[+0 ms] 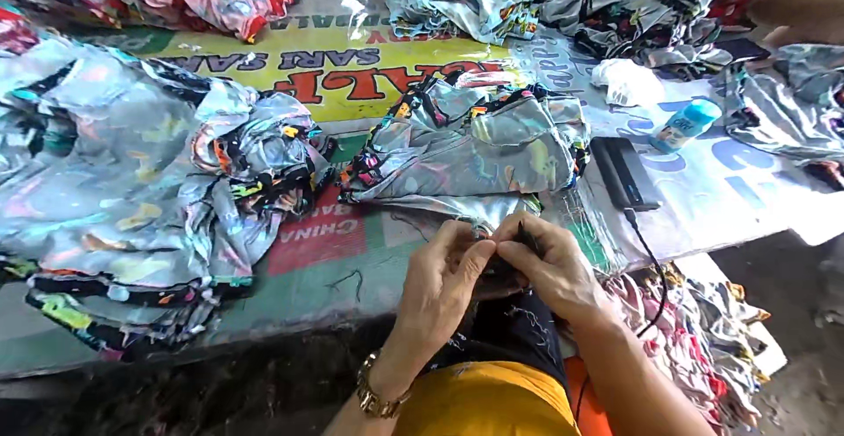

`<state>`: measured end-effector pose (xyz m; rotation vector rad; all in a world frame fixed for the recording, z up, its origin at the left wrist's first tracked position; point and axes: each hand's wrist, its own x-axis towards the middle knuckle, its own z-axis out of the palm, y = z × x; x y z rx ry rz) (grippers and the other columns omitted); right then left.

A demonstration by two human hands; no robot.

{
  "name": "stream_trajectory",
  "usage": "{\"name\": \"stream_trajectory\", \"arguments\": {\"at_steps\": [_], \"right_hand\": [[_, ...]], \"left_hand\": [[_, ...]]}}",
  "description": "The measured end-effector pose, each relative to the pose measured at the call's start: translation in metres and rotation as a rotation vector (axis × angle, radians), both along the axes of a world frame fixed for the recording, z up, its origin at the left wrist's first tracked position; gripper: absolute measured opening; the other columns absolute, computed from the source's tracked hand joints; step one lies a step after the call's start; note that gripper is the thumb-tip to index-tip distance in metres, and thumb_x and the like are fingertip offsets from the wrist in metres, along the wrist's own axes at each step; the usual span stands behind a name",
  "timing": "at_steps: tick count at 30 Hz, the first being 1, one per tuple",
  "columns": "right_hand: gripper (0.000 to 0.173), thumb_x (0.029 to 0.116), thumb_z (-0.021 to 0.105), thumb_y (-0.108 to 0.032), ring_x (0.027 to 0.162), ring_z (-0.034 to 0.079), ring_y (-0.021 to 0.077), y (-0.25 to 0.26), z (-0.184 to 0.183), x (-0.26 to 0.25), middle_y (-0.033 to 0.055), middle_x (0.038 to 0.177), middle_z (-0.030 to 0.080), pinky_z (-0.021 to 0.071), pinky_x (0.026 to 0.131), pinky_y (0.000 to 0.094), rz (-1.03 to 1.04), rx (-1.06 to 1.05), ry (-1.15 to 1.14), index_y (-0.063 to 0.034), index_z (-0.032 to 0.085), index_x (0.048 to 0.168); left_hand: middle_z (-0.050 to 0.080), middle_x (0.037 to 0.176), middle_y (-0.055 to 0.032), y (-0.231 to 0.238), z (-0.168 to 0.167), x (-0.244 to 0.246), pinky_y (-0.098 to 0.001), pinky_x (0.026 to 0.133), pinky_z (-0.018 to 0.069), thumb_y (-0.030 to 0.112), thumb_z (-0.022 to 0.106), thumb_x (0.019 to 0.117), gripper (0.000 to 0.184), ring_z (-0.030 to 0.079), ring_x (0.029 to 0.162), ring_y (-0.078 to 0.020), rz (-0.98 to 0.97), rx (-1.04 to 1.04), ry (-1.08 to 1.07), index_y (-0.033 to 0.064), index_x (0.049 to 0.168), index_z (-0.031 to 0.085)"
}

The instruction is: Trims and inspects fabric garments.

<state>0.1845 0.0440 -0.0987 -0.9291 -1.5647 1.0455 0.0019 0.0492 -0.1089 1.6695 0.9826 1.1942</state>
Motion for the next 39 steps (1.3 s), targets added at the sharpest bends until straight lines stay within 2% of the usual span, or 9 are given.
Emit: {"name": "stream_trajectory", "arguments": {"at_steps": [6, 12, 15, 18, 21, 26, 32, 36, 39], "right_hand": [[0.024, 0.0974, 0.07, -0.025, 0.075, 0.061, 0.0003, -0.009, -0.018, -0.012, 0.0003, 0.09, 0.067, 0.0528, 0.067, 0.0161, -0.19, 0.213, -0.291, -0.0046, 0.064, 0.107], [0.007, 0.0952, 0.064, -0.005, 0.08, 0.065, 0.0016, -0.004, -0.018, -0.008, 0.0032, 0.095, 0.069, 0.0557, 0.071, 0.0159, -0.28, 0.321, -0.277, -0.0027, 0.065, 0.102], [0.011, 0.0939, 0.065, -0.005, 0.08, 0.065, 0.0002, -0.001, -0.015, -0.012, 0.0005, 0.09, 0.068, 0.056, 0.072, 0.0156, -0.253, 0.255, -0.279, -0.0046, 0.061, 0.105], [0.025, 0.0862, 0.069, -0.008, 0.07, 0.066, 0.0104, 0.0, -0.009, -0.008, 0.0027, 0.086, 0.068, 0.0557, 0.061, 0.0288, -0.361, 0.355, -0.596, -0.0069, 0.061, 0.11], [0.026, 0.0853, 0.068, -0.007, 0.064, 0.063, 0.0184, -0.007, -0.006, 0.011, 0.0088, 0.087, 0.067, 0.0508, 0.052, 0.0341, -0.455, 0.492, -0.764, -0.0041, 0.061, 0.11], [0.01, 0.0986, 0.057, -0.01, 0.068, 0.067, 0.0245, -0.034, -0.016, 0.022, 0.0129, 0.092, 0.07, 0.0494, 0.05, 0.0348, -0.285, 0.598, -0.946, -0.0066, 0.065, 0.104], [0.017, 0.1008, 0.054, -0.009, 0.065, 0.065, 0.0248, -0.042, -0.017, 0.021, 0.0122, 0.091, 0.07, 0.0481, 0.05, 0.0347, -0.18, 0.541, -1.047, -0.0066, 0.071, 0.104], [0.02, 0.0992, 0.055, -0.011, 0.068, 0.065, 0.0231, -0.042, -0.007, 0.023, 0.011, 0.096, 0.068, 0.0491, 0.05, 0.034, -0.088, 0.436, -1.063, -0.0084, 0.073, 0.109], [0.022, 0.0984, 0.055, -0.01, 0.067, 0.065, 0.0229, -0.042, -0.003, 0.023, 0.0105, 0.098, 0.07, 0.0487, 0.049, 0.0343, -0.058, 0.428, -1.077, -0.008, 0.073, 0.11]], "left_hand": [[0.072, 0.085, 0.001, -0.001, -0.005, 0.002, -0.0195, 0.074, 0.0592, 0.007, 0.057, 0.1021, 0.014, 0.07, 0.079, -0.0035, 0.042, -0.048, -0.116, 0.004, 0.102, 0.071], [0.069, 0.089, 0.0019, -0.003, -0.006, 0.004, -0.0212, 0.072, 0.0587, 0.002, 0.06, 0.0909, 0.01, 0.068, 0.079, -0.0047, 0.109, -0.064, -0.122, 0.0075, 0.099, 0.061], [0.067, 0.087, 0.0029, -0.001, -0.006, 0.011, -0.0207, 0.069, 0.0574, 0.009, 0.063, 0.0939, 0.01, 0.066, 0.076, -0.0027, 0.114, -0.003, 0.025, 0.0086, 0.103, 0.06], [0.066, 0.082, 0.0009, 0.001, -0.004, 0.004, -0.0248, 0.063, 0.0549, 0.013, 0.061, 0.0929, 0.011, 0.063, 0.071, -0.0054, 0.22, 0.176, 0.283, 0.008, 0.103, 0.063], [0.069, 0.094, -0.0108, 0.001, 0.003, -0.028, -0.0334, 0.076, 0.0572, 0.009, 0.062, 0.0938, 0.013, 0.068, 0.086, -0.0182, 0.313, 0.451, 0.486, 0.0012, 0.104, 0.066], [0.07, 0.094, -0.0135, -0.011, -0.01, -0.06, -0.0439, 0.088, 0.0515, 0.01, 0.056, 0.1022, 0.014, 0.068, 0.097, -0.0286, 0.04, 0.782, 0.738, 0.0079, 0.11, 0.068], [0.071, 0.116, -0.0078, -0.006, -0.007, -0.062, -0.0425, 0.094, 0.0458, 0.006, 0.05, 0.1042, 0.016, 0.064, 0.115, -0.0228, -0.187, 0.896, 0.894, 0.0084, 0.099, 0.065], [0.073, 0.094, -0.0018, 0.012, 0.0, -0.057, -0.0409, 0.093, 0.0442, 0.025, 0.052, 0.1031, 0.024, 0.067, 0.1, -0.0175, -0.304, 0.714, 0.792, 0.0131, 0.092, 0.07], [0.07, 0.085, -0.0019, 0.014, -0.002, -0.042, -0.0394, 0.087, 0.046, 0.03, 0.059, 0.1038, 0.024, 0.065, 0.083, -0.0168, -0.206, 0.655, 0.757, 0.0104, 0.106, 0.071]]}}
